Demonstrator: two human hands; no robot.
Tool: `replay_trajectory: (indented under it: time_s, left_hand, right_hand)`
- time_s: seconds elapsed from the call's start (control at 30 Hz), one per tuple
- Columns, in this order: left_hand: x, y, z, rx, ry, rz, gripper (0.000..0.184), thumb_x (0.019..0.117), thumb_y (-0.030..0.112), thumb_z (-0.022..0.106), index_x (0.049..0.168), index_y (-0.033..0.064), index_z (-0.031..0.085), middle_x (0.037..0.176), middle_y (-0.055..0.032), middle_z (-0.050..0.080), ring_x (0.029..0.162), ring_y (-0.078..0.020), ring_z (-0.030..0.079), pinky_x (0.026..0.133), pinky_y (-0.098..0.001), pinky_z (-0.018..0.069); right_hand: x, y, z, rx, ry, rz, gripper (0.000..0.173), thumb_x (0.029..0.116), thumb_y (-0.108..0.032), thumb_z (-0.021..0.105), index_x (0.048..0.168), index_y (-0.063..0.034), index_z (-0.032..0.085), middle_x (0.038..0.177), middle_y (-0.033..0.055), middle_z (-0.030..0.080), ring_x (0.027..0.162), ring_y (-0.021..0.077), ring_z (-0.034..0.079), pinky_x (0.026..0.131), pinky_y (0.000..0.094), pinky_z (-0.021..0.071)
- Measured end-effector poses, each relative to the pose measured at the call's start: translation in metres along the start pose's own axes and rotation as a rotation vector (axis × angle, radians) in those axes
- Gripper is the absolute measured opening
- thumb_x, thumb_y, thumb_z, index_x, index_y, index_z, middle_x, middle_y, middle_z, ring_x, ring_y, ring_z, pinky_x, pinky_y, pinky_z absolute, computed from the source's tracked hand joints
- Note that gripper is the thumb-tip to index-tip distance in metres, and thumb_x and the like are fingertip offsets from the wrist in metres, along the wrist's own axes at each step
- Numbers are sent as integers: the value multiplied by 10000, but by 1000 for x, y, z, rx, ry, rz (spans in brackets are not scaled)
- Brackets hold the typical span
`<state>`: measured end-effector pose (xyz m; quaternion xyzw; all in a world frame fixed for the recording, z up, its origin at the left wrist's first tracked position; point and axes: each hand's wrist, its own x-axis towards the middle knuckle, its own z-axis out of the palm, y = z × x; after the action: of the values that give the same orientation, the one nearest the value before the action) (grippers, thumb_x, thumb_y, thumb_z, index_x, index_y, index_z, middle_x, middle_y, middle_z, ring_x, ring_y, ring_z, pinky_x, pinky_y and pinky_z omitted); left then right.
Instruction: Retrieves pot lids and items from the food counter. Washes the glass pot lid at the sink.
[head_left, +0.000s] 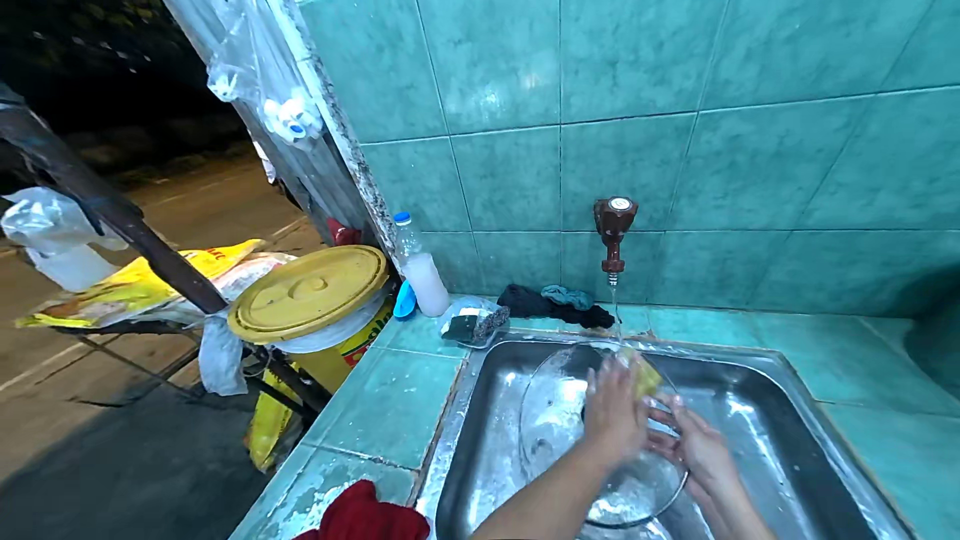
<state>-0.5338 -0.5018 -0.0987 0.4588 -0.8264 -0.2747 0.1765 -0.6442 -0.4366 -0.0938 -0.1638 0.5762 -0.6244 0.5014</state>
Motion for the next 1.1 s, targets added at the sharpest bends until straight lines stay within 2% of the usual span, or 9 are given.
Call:
replay_trajectory:
  time_s: [0.17,0.3,0.37,0.47,0.57,0.7,0.83,1.0,1.1]
  left_hand:
    - [-62,7,3,51,-295,218,817,978,555,595,1639,199,273,1687,-115,262,1563,-327,216,1236,-644,138]
    - [-84,10,-9,167,-264,327,897,798,-11,770,1592,133,378,1537,-236,475,1401,-452,473,1094,-604,437]
    - [-84,23,-28,135,-218,290,816,809,-72,700,1561,94,430,1403,-241,596,1270,-423,600,1000,-572,517]
    - [-72,41,-70,-71,-199,75,555,939,37,621,1483,34,508,1259,-217,676,1162,-356,662,1017,-550,507]
    - [-49,28,-107,-523,-46,-123,371,996,117,603,1342,-14,579,1099,-146,707,959,-201,704,890,-387,583]
    - [-29,-19,-135,-1073,184,-351,243,1030,81,585,1245,-31,567,925,-131,705,757,-193,707,700,-352,615]
    - [-24,-61,-136,-1203,291,-448,331,1038,161,599,1296,-38,541,964,-180,718,808,-239,726,733,-386,625]
    - [-17,-85,-116,-585,390,-452,400,947,252,749,1225,-17,649,1052,-165,693,923,-235,669,853,-424,551]
    - [-3,-82,-115,-155,391,-364,577,986,286,689,1509,128,504,1391,-179,611,1249,-334,617,1074,-545,475]
  right_hand:
    - [26,-11,-24,-20,11,30,445,1143,-299,295,1316,-2,578,943,131,736,678,177,710,567,299,574]
    - [27,-25,-26,-30,-73,198,415,1133,-292,350,1425,-38,502,921,192,722,630,261,716,544,352,594]
    - [28,-28,-20,-80,-120,153,447,1122,-346,368,1421,-48,516,936,152,719,629,201,687,537,303,556]
    - [29,-28,-11,-197,-201,122,604,1098,-537,291,1498,-121,469,1305,112,618,1087,249,633,846,451,534]
    - [37,-15,-7,-332,-327,37,602,1089,-479,395,1632,-251,274,1674,73,295,1505,336,328,1117,633,347]
    - [57,3,-25,-403,-218,-105,707,1043,-260,596,1642,-187,226,1386,213,583,1168,325,633,927,516,538]
    - [51,15,-40,-56,-287,124,411,1129,-300,360,1472,-82,421,1112,121,711,795,212,712,674,357,596]
    - [26,18,-26,290,-431,126,461,1134,-357,232,1437,-129,494,1046,136,742,756,214,739,602,308,612]
    - [15,8,-22,249,-474,121,513,1133,-383,193,1488,-90,420,1195,211,697,943,362,745,742,474,642]
